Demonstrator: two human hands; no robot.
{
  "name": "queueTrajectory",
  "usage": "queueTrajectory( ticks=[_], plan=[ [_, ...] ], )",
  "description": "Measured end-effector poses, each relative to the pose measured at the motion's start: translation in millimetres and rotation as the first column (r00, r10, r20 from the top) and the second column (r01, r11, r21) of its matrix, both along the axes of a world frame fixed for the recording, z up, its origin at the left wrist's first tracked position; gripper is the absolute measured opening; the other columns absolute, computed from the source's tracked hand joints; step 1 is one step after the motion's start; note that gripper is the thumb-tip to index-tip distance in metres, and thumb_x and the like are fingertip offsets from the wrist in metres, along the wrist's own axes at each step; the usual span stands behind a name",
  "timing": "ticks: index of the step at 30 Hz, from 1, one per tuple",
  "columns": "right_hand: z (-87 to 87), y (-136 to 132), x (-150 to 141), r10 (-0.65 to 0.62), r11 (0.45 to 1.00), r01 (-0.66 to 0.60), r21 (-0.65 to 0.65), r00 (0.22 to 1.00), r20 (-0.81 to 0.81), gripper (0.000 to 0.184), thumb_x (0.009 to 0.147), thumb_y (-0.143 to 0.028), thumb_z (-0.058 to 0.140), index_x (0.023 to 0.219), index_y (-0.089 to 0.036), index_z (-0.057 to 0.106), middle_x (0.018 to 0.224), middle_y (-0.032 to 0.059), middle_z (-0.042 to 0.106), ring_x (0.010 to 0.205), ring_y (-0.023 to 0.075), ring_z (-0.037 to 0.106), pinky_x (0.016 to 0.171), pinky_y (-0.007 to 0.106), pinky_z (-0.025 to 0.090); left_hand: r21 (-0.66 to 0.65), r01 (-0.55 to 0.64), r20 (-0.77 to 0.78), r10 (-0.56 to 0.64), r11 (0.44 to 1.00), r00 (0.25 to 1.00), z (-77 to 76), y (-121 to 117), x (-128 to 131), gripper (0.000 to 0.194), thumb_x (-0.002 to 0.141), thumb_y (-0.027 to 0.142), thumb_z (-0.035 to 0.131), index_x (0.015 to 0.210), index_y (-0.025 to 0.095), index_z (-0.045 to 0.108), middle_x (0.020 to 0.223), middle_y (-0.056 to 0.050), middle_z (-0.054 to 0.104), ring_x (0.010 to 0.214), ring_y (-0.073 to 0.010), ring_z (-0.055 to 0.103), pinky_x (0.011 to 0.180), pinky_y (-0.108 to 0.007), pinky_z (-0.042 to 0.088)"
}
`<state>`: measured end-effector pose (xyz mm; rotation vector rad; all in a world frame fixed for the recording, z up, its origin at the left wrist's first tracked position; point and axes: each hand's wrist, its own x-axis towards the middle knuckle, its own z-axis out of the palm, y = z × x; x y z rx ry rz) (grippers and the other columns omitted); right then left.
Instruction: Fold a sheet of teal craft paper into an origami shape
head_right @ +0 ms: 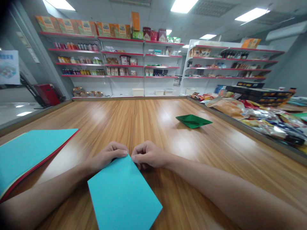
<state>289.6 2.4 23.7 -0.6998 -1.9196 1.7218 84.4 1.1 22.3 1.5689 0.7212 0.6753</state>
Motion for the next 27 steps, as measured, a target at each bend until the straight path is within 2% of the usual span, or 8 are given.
queueTrajectory(
  ticks=[10,18,27],
  plan=[
    [-5.9,0.7,2.4,0.02,0.998,-0.023,0.054,0.999,0.043,0.019,0.079,-0.025,0.06,0.065,-0.011,0.058,0.052,-0.0034,0.055,0.042,0.0051,0.047,0.039,0.015,0.034,0.066,0.094,-0.061,-0.09,0.993,0.994,-1.7,0.5,0.4,0.039,0.081,0.044,0.056,0.057,0.014,0.049,0.053,0.005,0.034,0.048,-0.0073,0.028,0.044,-0.021,0.021],
    [-2.3,-0.1,-1.3,-0.027,1.0,0.027,-0.005,0.999,-0.03,0.02,0.076,-0.026,0.062,0.063,-0.011,0.057,0.051,-0.0044,0.053,0.041,0.0042,0.044,0.037,0.015,0.032,-0.008,-0.052,0.022,0.052,0.999,0.998,-2.8,0.5,-2.8,0.043,0.077,0.048,0.062,0.055,0.015,0.044,0.049,0.006,0.033,0.043,-0.0059,0.029,0.039,-0.019,0.018],
    [-0.6,-0.6,-0.8,-0.011,0.999,0.01,-0.034,1.0,-0.019,0.017,0.073,-0.023,0.06,0.062,-0.012,0.056,0.049,-0.0048,0.052,0.04,0.0045,0.044,0.037,0.015,0.032,-0.047,-0.082,0.035,0.084,0.996,0.996,-5.6,13.1,-12.7,0.043,0.074,0.048,0.064,0.055,0.016,0.044,0.048,0.007,0.034,0.041,-0.0056,0.028,0.038,-0.018,0.02]
  ],
)
